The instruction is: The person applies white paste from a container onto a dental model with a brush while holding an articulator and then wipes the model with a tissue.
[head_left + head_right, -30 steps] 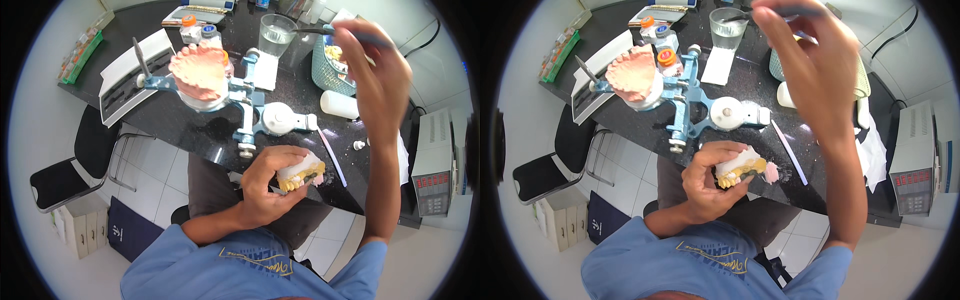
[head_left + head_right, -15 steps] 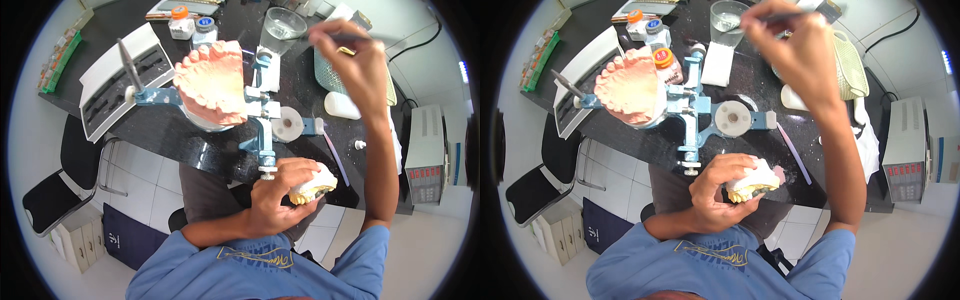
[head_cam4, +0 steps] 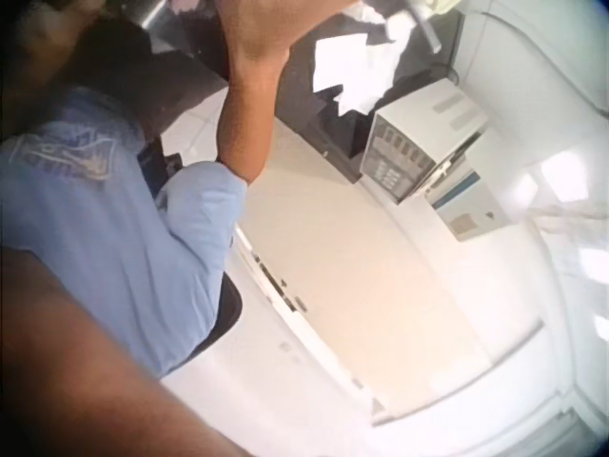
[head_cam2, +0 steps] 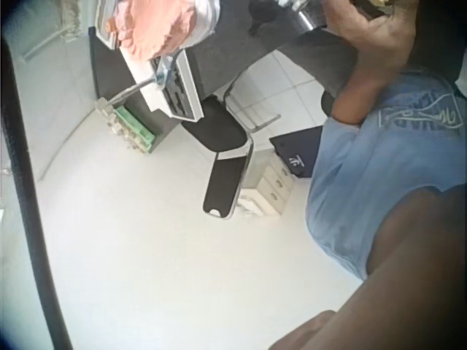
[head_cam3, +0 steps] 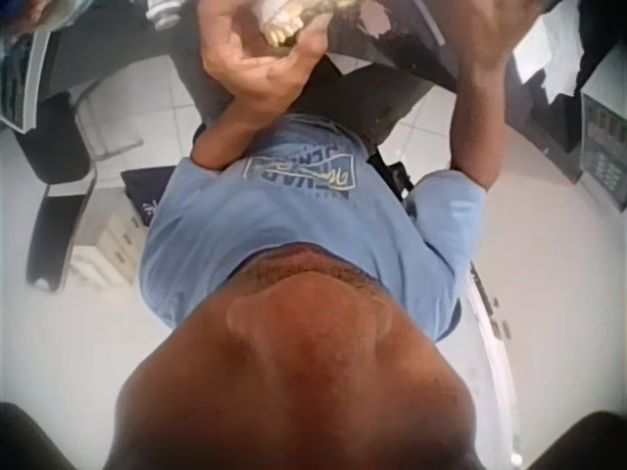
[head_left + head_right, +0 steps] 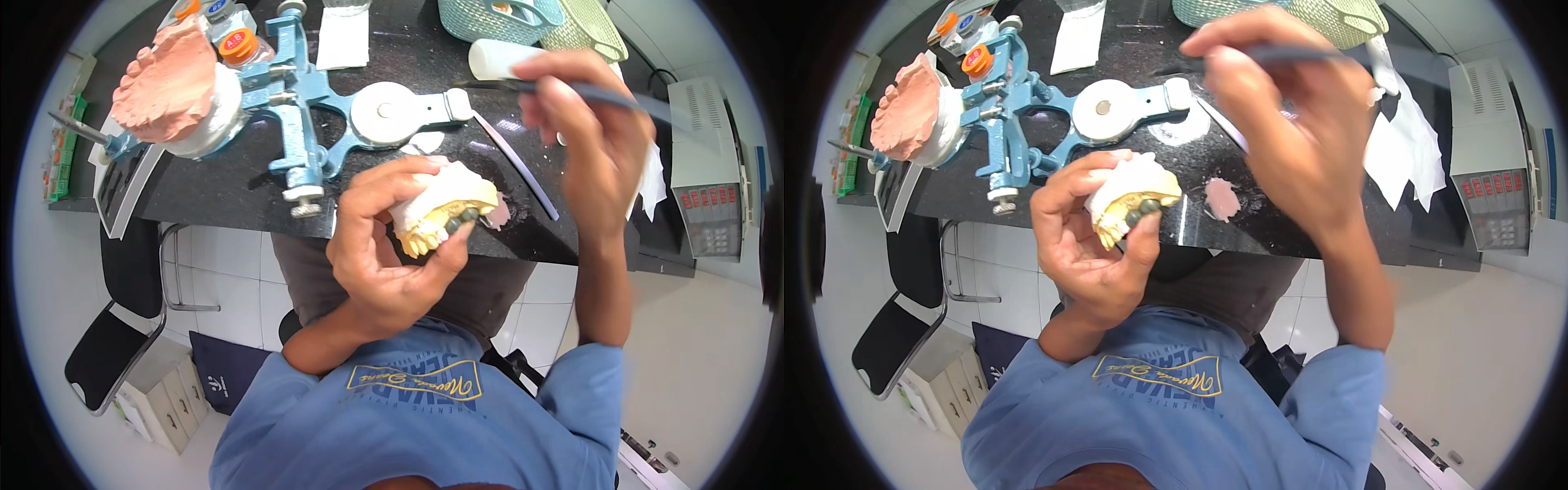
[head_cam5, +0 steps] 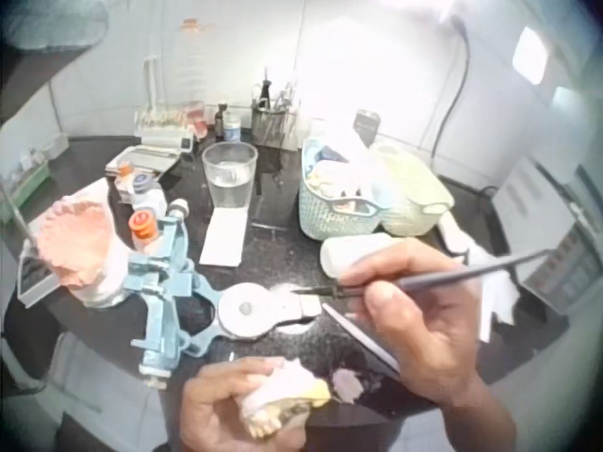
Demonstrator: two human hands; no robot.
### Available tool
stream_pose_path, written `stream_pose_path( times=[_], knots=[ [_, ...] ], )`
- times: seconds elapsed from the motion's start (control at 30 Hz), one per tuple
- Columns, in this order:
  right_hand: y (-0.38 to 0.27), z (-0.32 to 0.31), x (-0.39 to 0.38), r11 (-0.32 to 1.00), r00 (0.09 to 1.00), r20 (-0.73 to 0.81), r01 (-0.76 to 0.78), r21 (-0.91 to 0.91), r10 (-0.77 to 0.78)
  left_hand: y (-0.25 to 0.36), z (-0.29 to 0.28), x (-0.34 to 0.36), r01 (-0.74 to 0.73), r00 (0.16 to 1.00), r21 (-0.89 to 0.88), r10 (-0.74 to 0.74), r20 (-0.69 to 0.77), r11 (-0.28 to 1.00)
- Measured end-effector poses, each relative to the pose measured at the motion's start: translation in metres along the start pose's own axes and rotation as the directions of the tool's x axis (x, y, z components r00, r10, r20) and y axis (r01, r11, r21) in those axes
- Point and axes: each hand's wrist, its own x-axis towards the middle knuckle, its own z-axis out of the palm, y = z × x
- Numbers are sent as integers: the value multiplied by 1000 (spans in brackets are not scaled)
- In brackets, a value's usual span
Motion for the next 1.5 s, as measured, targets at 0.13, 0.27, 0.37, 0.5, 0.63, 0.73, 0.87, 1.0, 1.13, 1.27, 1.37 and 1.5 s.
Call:
stream_pose_path(
  times=[0.13,0.27,0.37,0.5,0.63,0.73,0.87,1.0,1.13,1.27,1.37,1.5],
  knots=[
    [-2,-15,-72,964,976,-185,-62,259,113,0,5,-2,15,1000,40,-14,-24,999],
    [4,-20,-123,897,888,-261,-284,338,379,-1,8,-2,-30,999,139,36,-39,990],
    [15,-22,-135,887,896,-233,-277,368,377,-3,13,-2,-36,998,172,45,-48,984],
    [20,-23,-140,903,902,-213,-304,303,375,-3,17,-1,-51,994,251,73,-78,967],
    [22,-19,-138,923,906,-234,-298,242,353,-4,18,-2,-53,992,289,84,-97,956],
    [22,-20,-138,933,908,-240,-301,198,344,-5,18,-1,-65,992,296,95,-87,953],
    [24,-19,-138,942,918,-230,-289,169,323,-5,17,-1,-79,992,312,106,-72,947],
    [24,-19,-138,944,914,-245,-290,160,323,-5,18,-2,-65,993,325,95,-76,943],
    [23,-20,-138,943,921,-213,-301,146,327,-5,18,-2,-68,992,312,98,-79,947],
    [21,-19,-139,940,927,-229,-241,241,296,-6,18,-2,-99,993,260,114,-41,960],
    [18,-19,-141,935,959,-228,-81,345,168,-6,16,-1,-118,992,286,127,-13,951],
    [17,-2,-131,909,962,-266,159,385,-56,-7,13,-1,-143,990,328,140,34,934]
  ],
)
